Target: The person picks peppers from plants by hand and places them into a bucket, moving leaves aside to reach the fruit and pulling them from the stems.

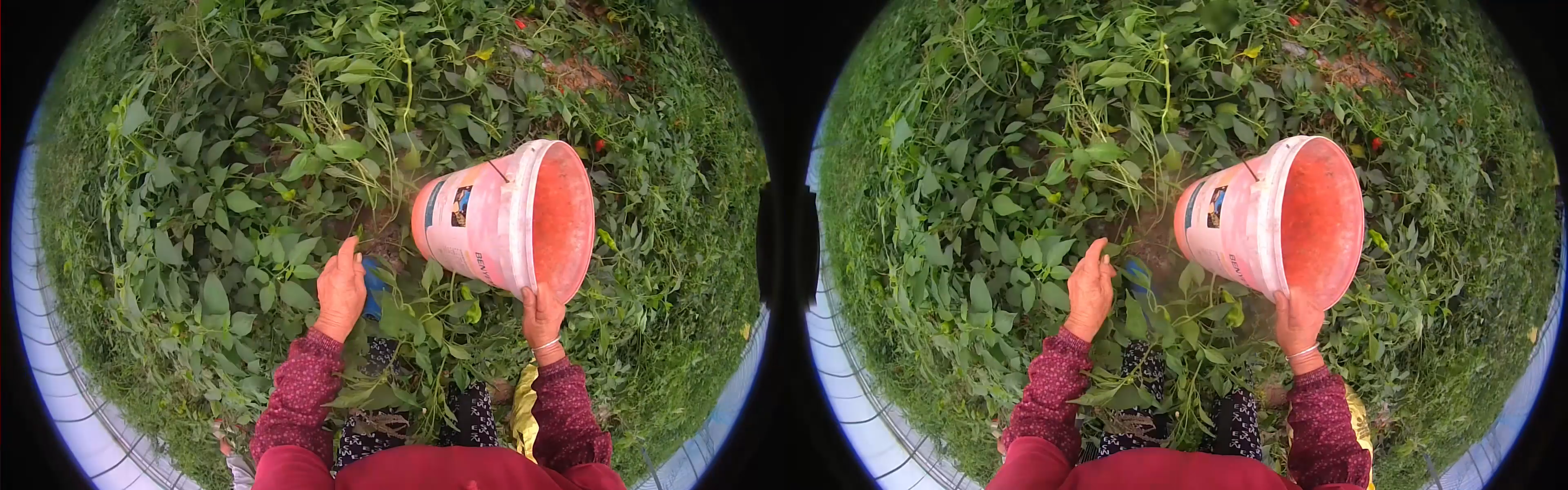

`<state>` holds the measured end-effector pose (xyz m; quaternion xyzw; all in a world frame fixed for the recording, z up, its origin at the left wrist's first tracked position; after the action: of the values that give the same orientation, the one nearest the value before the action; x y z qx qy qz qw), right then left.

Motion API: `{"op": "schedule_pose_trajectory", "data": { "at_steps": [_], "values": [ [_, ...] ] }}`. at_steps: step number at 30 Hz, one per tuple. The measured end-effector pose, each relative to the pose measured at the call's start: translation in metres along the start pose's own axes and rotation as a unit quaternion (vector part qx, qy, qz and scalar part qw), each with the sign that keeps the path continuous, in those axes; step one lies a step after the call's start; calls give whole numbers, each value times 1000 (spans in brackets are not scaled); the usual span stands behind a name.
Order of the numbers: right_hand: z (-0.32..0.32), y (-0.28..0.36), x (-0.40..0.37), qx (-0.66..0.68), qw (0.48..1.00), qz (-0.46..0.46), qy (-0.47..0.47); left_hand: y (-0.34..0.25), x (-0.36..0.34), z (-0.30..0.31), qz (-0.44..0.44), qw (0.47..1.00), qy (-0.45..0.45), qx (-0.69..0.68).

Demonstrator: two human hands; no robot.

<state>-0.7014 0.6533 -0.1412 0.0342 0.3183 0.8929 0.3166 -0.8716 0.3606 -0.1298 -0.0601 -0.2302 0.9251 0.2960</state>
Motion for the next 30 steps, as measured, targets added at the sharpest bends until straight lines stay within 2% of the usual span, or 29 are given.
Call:
{"op": "schedule_pose_trajectory", "data": {
  "at_steps": [3, 6, 9, 12, 14, 16, 18, 19, 20, 22, 23, 24, 25, 26, 27, 28, 30],
  "values": [
    [-4, -5, 0, -12, 1000, 3, 3, -21, 41, 36, 4, 959, -179, -221],
    [-4, -6, 0, -8, 1000, 14, -3, -55, 69, 70, 69, 851, -285, -436],
    [-10, 18, 1, 16, 1000, 19, -4, -107, 99, 82, 6, 760, -322, -564],
    [-19, 32, 3, 22, 1000, 8, 8, -160, 128, 51, -24, 654, -226, -721],
    [-27, 28, -9, 18, 1000, -10, 23, -182, 134, 19, -30, 718, -179, -672],
    [-50, -19, -24, 62, 996, -11, 61, -177, 121, -23, -83, 822, -131, -547],
    [-39, 30, -25, -51, 993, 105, 36, -158, 109, -25, -124, 868, -127, -464],
    [-40, 39, -23, -53, 995, 82, 22, -129, 103, -3, -142, 870, -151, -447],
    [-40, 38, -21, -55, 996, 63, 38, -96, 99, 9, -127, 876, -134, -446],
    [-39, 34, -20, -59, 995, 25, 70, -19, 83, 24, -45, 923, -163, -347],
    [-38, 35, -18, -44, 996, 31, 67, 23, 73, 34, -1, 960, -128, -251],
    [-37, 32, -18, -48, 996, 28, 66, 68, 60, 39, -3, 988, -98, -119],
    [-37, 29, -18, -51, 996, 27, 64, 111, 45, 42, 15, 999, -14, 31],
    [-38, 28, -16, -53, 996, 28, 62, 155, 26, 44, 43, 985, 80, 146],
    [-37, 32, -15, -53, 996, 32, 60, 193, 4, 46, 121, 944, 204, 229],
    [-36, 32, -14, -56, 996, 32, 57, 227, -26, 48, 181, 900, 290, 270],
    [-37, 34, -12, -59, 996, 36, 52, 261, -75, 61, 336, 751, 494, 280]
  ]
}}
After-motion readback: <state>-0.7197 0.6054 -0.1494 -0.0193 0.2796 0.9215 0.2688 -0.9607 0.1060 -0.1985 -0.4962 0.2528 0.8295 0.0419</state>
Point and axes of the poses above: each hand's wrist, its own x-axis towards the middle knuckle, its own z-axis out of the back of the hand, y = z × x, the point moved 4 cm from there along x, towards the middle knuckle, and after that the axes turned 14 degrees about -z, right-handed, at the moved point
